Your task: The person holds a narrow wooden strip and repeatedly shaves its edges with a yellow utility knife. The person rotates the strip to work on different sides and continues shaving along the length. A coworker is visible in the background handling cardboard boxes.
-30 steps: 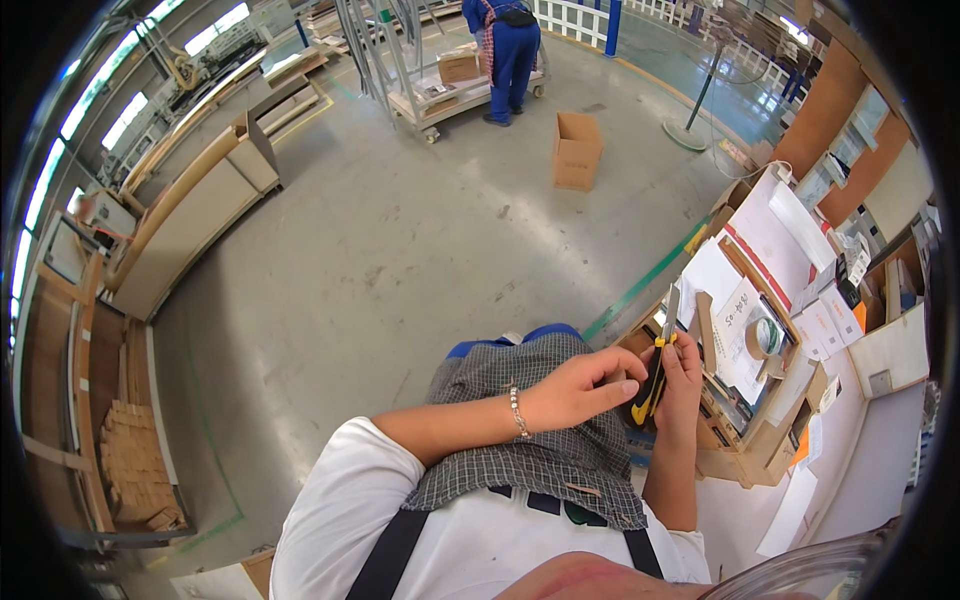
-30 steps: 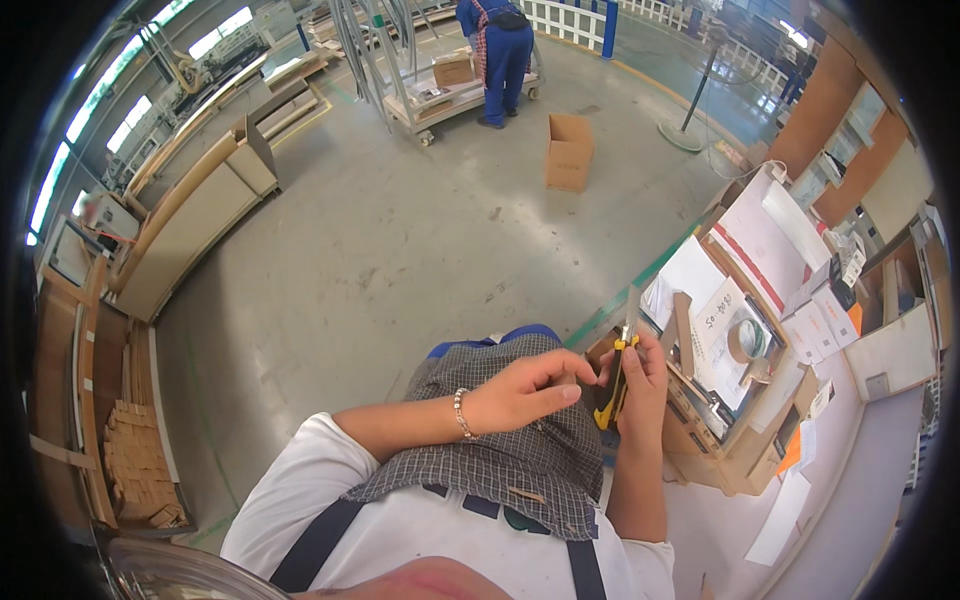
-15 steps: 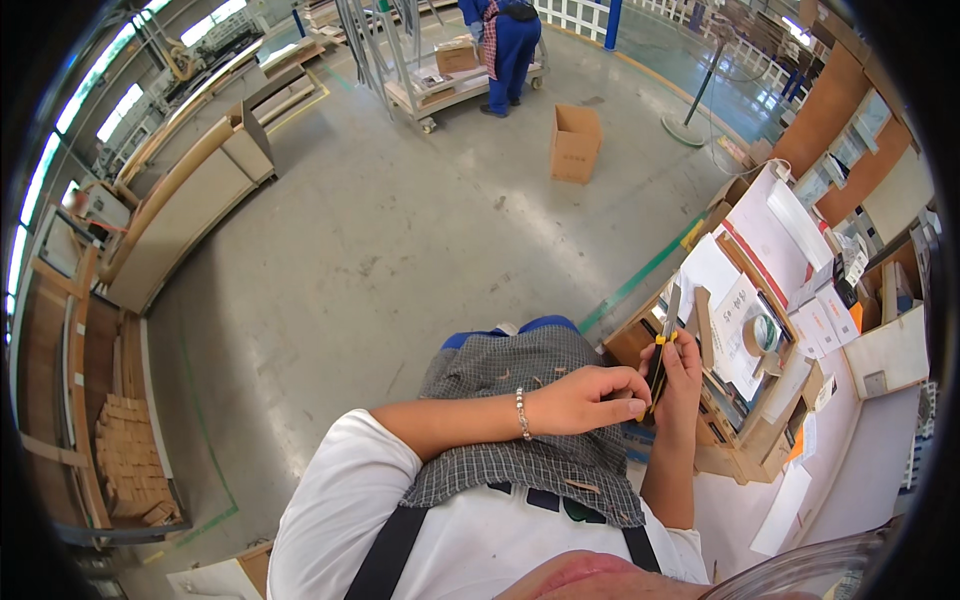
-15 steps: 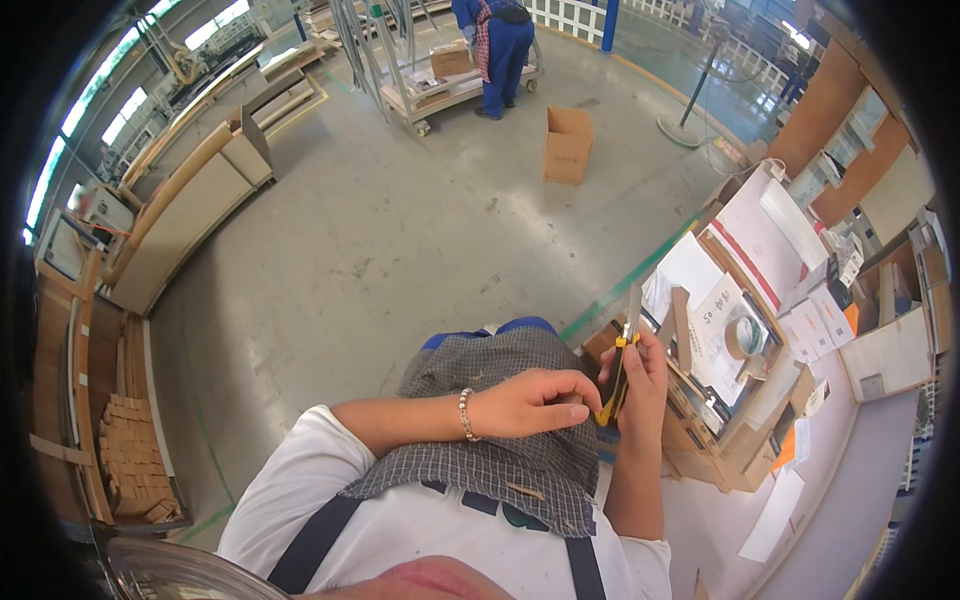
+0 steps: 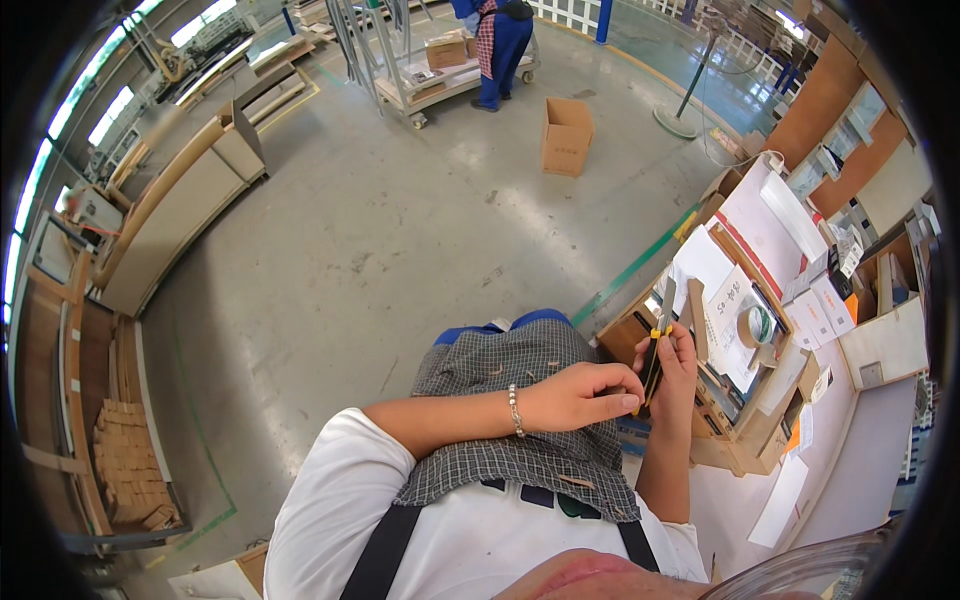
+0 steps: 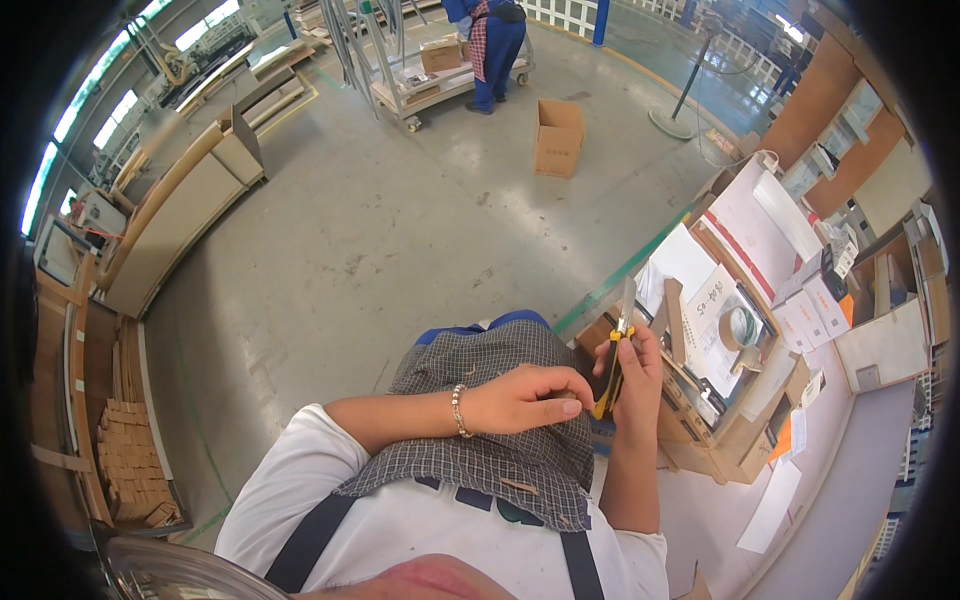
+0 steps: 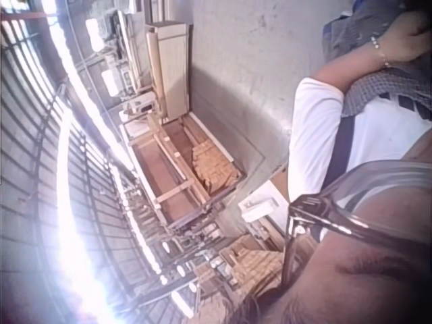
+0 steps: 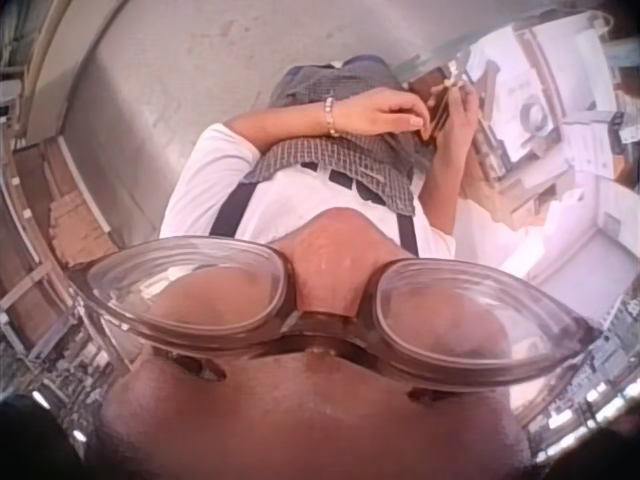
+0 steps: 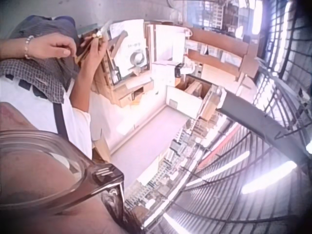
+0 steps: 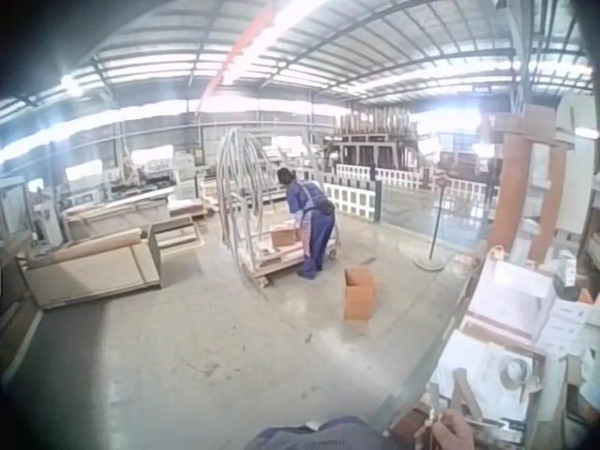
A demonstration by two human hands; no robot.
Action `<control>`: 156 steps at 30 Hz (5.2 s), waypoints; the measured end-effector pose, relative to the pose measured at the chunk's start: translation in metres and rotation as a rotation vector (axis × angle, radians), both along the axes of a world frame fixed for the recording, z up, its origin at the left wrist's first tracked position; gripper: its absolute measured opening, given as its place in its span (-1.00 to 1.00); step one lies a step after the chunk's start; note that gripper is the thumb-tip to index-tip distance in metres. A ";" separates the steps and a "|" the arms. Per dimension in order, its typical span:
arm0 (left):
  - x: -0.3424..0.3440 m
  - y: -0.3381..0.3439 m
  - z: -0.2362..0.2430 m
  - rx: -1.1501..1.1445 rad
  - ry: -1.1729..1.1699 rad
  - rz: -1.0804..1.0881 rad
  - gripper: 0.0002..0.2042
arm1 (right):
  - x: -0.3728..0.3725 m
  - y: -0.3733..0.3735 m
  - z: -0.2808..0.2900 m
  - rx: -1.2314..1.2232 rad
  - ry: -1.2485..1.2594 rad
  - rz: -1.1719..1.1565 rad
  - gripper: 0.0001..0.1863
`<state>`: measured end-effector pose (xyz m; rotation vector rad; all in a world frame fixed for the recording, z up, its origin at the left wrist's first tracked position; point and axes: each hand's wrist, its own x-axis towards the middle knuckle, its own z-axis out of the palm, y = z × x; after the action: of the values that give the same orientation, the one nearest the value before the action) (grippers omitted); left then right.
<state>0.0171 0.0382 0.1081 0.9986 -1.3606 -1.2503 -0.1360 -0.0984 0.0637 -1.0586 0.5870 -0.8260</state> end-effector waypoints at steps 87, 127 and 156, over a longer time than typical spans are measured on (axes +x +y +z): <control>0.063 -0.010 -0.072 0.336 -0.256 0.328 -0.82 | -0.021 -0.020 0.036 -0.127 -0.195 -0.168 -0.26; 0.054 -0.017 -0.056 0.253 -0.171 0.313 -0.77 | -0.004 -0.007 0.030 -0.146 -0.050 -0.088 -0.22; 0.080 -0.003 -0.070 0.391 -0.023 -0.020 -0.80 | 0.005 -0.028 0.027 -0.139 -0.132 -0.235 -0.22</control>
<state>0.0974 0.0356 0.0384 1.2710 -1.1680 -1.5611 -0.1306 -0.1264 0.0911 -1.0641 0.5538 -1.1472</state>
